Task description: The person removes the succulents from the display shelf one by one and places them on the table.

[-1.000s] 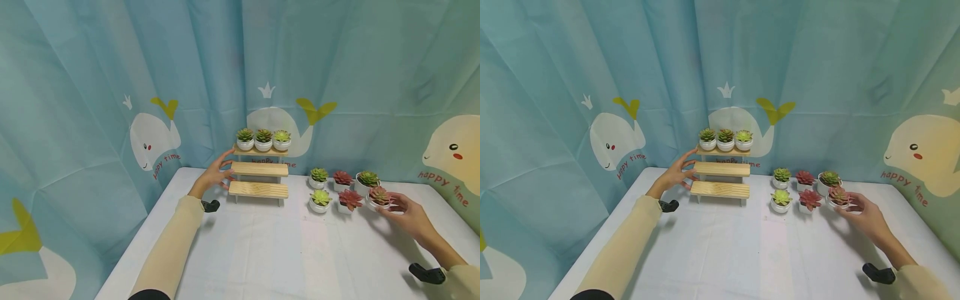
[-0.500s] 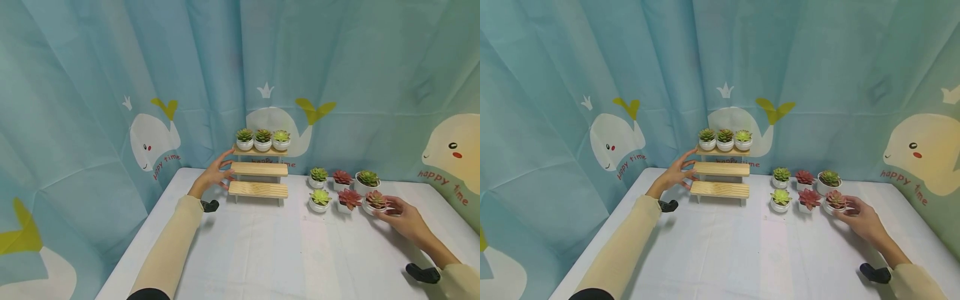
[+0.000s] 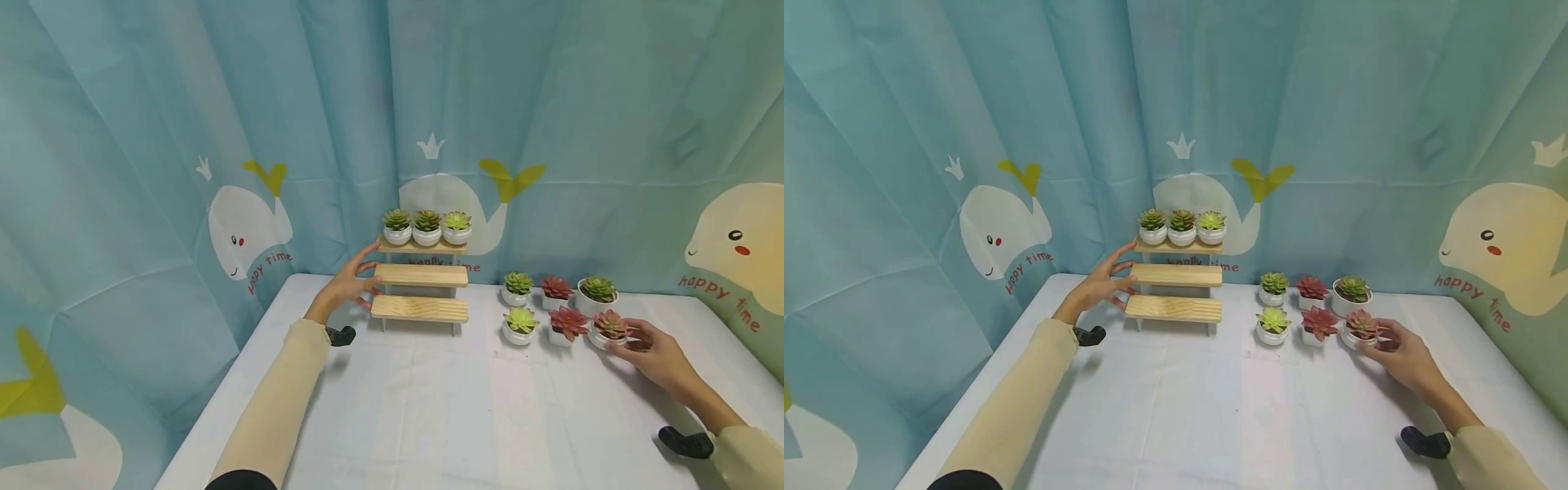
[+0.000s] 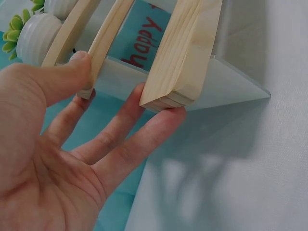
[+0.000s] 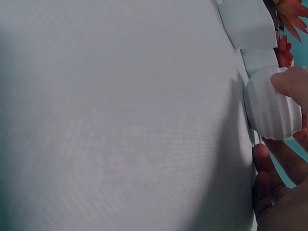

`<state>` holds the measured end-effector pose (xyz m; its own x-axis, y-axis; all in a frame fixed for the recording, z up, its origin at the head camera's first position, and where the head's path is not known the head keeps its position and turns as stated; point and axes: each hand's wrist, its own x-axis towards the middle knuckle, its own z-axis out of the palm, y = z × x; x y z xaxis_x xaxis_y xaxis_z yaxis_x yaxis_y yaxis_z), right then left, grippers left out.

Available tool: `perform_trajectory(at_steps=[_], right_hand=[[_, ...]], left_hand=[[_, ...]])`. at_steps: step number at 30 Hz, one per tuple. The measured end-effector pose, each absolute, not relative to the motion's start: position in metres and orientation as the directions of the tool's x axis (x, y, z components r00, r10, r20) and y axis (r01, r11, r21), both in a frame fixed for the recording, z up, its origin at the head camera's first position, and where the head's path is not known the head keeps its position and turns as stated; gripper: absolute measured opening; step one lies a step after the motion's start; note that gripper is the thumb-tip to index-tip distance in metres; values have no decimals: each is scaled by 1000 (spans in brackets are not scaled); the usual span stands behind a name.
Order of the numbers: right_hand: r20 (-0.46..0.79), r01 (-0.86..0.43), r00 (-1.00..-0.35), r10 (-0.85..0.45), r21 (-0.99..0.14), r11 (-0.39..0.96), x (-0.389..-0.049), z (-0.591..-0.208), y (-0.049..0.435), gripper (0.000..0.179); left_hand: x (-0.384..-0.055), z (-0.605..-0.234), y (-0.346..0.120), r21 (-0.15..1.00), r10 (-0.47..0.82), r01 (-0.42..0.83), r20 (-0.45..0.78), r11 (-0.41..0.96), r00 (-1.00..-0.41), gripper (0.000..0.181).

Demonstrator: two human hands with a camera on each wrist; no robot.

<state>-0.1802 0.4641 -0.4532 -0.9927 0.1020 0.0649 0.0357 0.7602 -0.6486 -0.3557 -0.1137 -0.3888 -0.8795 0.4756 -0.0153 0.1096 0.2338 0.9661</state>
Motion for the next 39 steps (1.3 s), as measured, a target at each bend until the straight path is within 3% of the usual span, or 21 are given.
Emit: perform_trajectory(at_steps=[14, 39], right_hand=[[-15, 68, -997, 79, -670, 739, -182, -451, 464, 79], [-36, 80, -997, 75, -665, 743, -181, -450, 465, 81]], left_hand=[[-358, -394, -115, 965, 476, 145, 25, 217, -879, 78], [-359, -397, -114, 967, 486, 156, 39, 203, -873, 77]])
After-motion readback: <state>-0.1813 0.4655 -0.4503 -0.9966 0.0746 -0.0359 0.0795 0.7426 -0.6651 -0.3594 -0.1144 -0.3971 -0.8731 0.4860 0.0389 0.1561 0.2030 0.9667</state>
